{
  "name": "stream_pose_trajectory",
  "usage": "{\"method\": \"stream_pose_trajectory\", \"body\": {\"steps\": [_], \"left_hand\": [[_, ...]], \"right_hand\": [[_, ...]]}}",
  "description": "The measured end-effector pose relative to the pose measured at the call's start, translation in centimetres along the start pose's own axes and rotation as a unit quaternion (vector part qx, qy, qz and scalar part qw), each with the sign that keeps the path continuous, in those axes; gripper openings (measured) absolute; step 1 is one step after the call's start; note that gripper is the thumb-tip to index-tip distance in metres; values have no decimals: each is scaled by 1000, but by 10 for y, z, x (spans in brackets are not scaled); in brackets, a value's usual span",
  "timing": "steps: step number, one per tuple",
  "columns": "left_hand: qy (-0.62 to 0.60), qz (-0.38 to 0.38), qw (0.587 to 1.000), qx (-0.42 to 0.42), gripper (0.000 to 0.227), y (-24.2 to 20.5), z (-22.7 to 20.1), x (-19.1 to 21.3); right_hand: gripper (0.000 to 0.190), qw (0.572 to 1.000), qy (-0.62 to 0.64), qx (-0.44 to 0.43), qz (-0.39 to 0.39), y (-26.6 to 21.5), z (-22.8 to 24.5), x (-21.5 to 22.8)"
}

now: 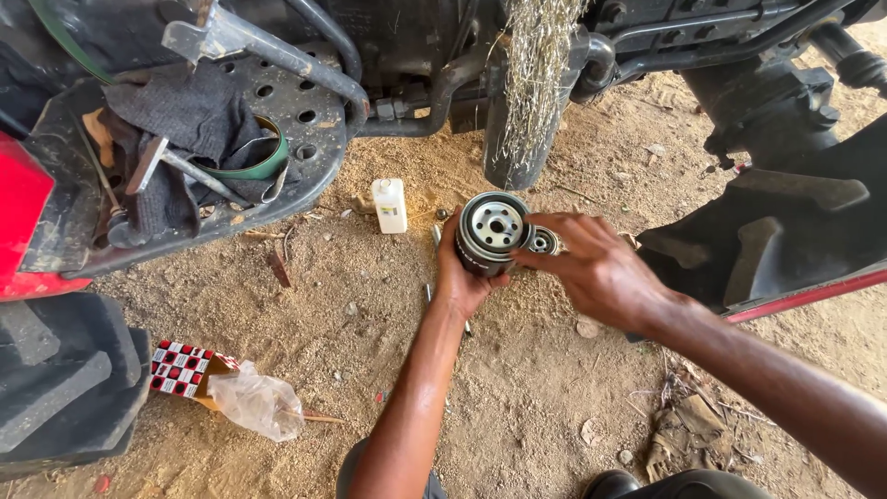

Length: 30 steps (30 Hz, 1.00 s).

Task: Replacing an oil or fuel filter on a Mahindra tractor.

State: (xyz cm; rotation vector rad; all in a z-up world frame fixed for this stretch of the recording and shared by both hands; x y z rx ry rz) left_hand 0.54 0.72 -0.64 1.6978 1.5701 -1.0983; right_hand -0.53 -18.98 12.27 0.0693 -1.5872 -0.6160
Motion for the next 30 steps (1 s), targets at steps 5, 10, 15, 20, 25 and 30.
{"method": "stream_pose_trajectory", "body": {"steps": [5,10,15,20,25,30], "left_hand": [[7,16,1000,25,79,-12,-11,-21],[28,31,999,16,78,-14,-10,-23],[24,43,998,41,78,-12,-9,-24],[14,47,999,16,77,-9,-11,-14],[15,-34,999,12,75,-2,-10,-4],[-60,13,998,0,61,4,-8,7]], "right_hand": [[54,999,-12,-46,14,2,-15,7],[54,998,-28,-50,9,15,-19,7],[63,997,-65,-31,9,26,-22,5],[58,997,-69,-22,1,8,-14,-2],[53,999,-44,10,-13,5,14,-8],[42,983,174,-34,-41,49,34,5]]}}
Point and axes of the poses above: each hand's wrist, its own y-axis towards the middle knuckle, its own x-axis out of the back of the hand, z = x × y, the point moved 1 cm from there along y, towards the middle knuckle, and after that the axes turned 4 degrees about x, right-handed, at the moved point
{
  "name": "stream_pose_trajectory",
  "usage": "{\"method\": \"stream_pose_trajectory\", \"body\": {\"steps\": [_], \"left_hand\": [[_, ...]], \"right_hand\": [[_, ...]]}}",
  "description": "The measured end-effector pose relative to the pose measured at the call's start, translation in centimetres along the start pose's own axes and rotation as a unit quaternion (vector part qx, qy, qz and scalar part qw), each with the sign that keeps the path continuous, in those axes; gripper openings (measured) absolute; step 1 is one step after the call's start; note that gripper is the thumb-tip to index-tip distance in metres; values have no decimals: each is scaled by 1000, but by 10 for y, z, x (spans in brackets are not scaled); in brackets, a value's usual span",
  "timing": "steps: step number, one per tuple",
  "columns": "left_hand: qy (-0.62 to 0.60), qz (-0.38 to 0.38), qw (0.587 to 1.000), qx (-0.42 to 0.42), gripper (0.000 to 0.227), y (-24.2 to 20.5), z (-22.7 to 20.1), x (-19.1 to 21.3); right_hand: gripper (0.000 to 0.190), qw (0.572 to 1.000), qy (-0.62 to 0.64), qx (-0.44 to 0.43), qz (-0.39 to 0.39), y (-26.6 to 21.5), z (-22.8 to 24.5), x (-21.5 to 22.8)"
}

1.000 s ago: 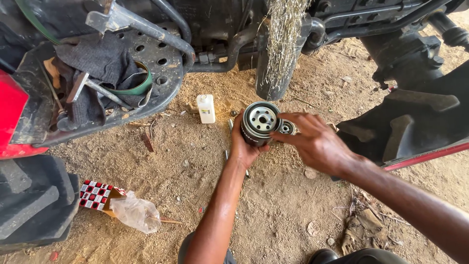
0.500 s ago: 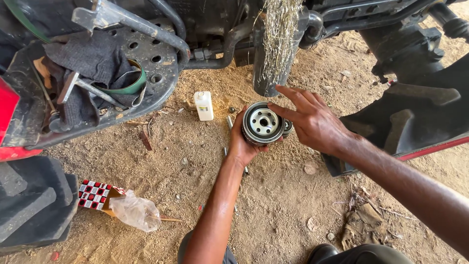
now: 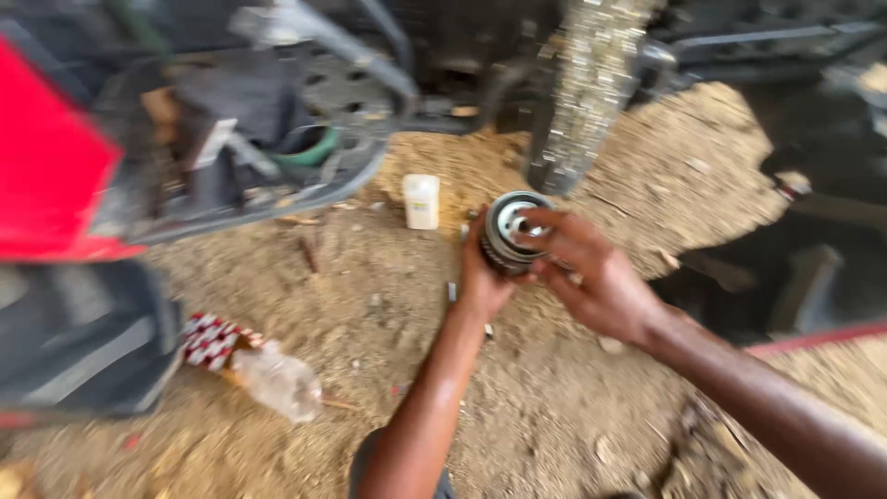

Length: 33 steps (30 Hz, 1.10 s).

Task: Replacing an oil or fuel filter on a Mahindra tractor.

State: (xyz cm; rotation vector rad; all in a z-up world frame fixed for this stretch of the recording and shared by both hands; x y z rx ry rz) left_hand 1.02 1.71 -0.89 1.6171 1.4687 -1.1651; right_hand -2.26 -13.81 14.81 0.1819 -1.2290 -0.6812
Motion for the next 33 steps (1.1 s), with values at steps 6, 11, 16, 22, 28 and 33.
{"method": "stream_pose_trajectory", "body": {"steps": [6,11,16,22,28,33], "left_hand": [[-5,-99,992,-81,65,-24,-25,9],[-4,-70,989,-129,68,-59,-49,10],[5,-49,986,-161,72,-81,-63,13],[52,-68,977,-198,75,-95,-69,9],[22,-67,981,-180,75,-100,-73,6],[29,-88,982,-164,77,-101,-74,8]], "right_hand": [[29,996,51,24,-65,74,40,-5],[26,994,51,76,-57,159,70,-34],[31,993,-65,100,-26,212,83,-64],[19,974,-211,78,2,224,52,-85],[21,988,-143,44,-50,212,46,-72],[21,991,-131,-24,13,206,55,-63]]}}
Point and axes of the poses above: each hand's wrist, its own y-axis towards the middle knuckle, its own x-axis out of the back of the hand, z = x × y, the point moved 1 cm from there along y, towards the middle knuckle, and after that the axes turned 4 degrees about x, right-handed, at the moved point
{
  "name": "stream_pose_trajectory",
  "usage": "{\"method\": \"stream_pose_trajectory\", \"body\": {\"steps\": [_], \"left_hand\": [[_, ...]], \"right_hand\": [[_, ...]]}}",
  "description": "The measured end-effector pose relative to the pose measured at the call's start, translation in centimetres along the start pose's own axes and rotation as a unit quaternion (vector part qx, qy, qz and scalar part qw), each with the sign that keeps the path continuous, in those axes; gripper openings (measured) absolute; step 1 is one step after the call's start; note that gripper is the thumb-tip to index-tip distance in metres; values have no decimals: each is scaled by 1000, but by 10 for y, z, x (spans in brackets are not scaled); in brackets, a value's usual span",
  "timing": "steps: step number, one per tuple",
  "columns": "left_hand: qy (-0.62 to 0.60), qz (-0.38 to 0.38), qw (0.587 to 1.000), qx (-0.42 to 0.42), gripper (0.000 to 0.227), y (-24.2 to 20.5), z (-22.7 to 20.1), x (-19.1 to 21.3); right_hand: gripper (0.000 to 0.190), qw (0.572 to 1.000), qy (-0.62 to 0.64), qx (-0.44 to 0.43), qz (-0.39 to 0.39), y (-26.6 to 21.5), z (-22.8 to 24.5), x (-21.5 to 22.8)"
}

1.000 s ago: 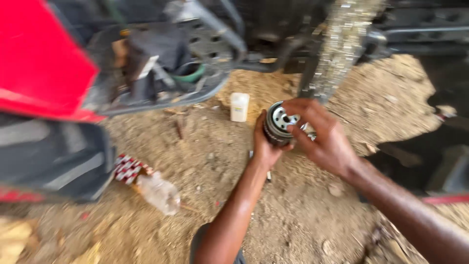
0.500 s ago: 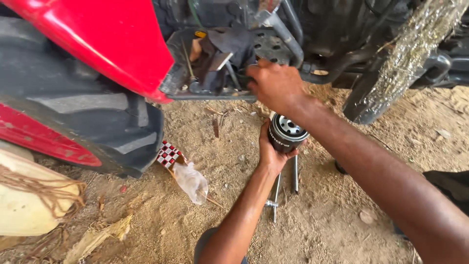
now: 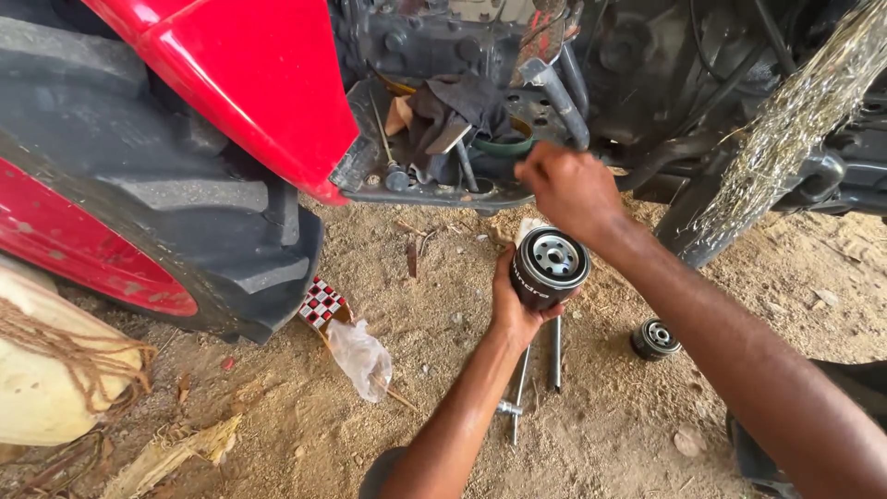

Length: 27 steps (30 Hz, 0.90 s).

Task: Replacing an oil or fuel filter on a Mahindra tractor.

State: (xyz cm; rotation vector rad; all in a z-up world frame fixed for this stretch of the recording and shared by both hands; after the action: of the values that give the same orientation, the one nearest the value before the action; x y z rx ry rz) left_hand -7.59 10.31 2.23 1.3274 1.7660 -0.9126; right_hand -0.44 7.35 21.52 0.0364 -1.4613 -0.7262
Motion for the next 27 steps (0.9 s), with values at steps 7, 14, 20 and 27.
{"method": "stream_pose_trajectory", "body": {"steps": [7,14,20,27], "left_hand": [[-10,21,1000,-9,78,-1,-5,-5],[-28,22,999,-6,79,-2,-6,-7],[-14,26,1000,-10,77,-5,-6,-13],[-16,36,999,-2,75,-5,0,-20]], "right_hand": [[27,1000,-17,-20,6,3,0,11],[28,996,-32,-8,86,23,36,17],[20,995,79,-26,58,29,33,33],[10,832,543,37,-110,33,24,44]]}}
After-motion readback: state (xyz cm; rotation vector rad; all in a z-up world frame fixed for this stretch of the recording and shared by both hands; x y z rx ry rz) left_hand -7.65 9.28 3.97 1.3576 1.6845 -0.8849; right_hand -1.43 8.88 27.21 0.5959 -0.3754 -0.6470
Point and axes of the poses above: each hand's wrist, its own y-axis towards the middle knuckle, its own x-axis out of the back of the hand, z = x × y, the point moved 1 cm from there along y, towards the middle knuckle, and after that the axes turned 4 degrees about x, right-handed, at the moved point
